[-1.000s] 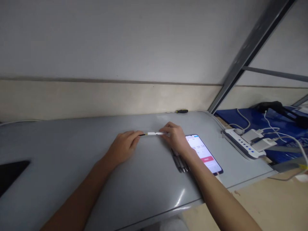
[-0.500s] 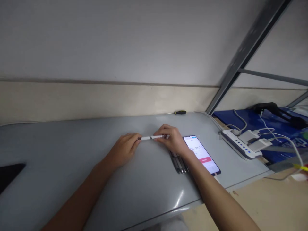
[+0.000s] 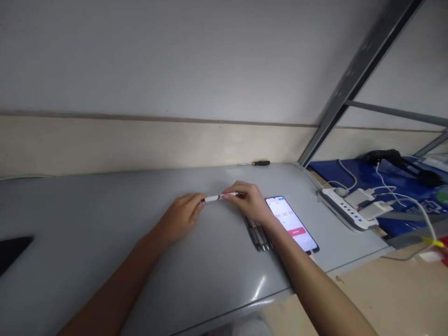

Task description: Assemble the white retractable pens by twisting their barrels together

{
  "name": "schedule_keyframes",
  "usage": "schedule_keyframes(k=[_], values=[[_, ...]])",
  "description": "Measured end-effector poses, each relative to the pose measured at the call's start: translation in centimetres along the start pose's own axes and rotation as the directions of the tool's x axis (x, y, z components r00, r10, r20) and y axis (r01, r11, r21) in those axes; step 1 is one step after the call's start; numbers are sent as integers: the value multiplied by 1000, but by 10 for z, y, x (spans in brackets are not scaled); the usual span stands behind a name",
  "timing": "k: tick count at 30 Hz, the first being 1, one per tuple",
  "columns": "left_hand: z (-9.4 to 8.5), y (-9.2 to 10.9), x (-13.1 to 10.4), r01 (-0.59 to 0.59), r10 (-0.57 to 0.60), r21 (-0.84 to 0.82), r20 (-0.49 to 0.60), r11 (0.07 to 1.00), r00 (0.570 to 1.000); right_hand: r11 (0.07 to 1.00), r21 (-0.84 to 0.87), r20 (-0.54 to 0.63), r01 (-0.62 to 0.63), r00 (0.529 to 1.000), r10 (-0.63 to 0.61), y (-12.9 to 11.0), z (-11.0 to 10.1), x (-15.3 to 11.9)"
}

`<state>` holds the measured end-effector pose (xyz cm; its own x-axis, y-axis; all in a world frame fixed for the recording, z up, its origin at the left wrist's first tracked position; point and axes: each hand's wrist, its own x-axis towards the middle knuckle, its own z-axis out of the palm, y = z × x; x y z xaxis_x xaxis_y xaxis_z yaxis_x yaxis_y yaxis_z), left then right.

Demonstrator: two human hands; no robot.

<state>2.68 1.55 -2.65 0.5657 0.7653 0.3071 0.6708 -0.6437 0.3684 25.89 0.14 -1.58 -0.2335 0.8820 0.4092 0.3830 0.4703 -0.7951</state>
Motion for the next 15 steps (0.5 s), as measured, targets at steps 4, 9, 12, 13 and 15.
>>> schedule_keyframes(k=[4,9,12,13,15], values=[[2,2,0,6,-6,-3,8,1000,1000,1000,-17,-9,7,1000,-7,0,0,0],[2,1,0,-13,13,-5,-9,1000,1000,1000,5,16,1,1000,-2,2,0,2],[1,2,1,-38,38,-8,-33,999,999,992,56,24,-112,994,111,2,2,2],[1,3,1,-44,43,-7,-39,999,998,984,75,13,-162,987,161,1,3,2],[1,5,2,-46,46,1,-49,999,998,961,121,-10,-249,968,252,-1,3,1]])
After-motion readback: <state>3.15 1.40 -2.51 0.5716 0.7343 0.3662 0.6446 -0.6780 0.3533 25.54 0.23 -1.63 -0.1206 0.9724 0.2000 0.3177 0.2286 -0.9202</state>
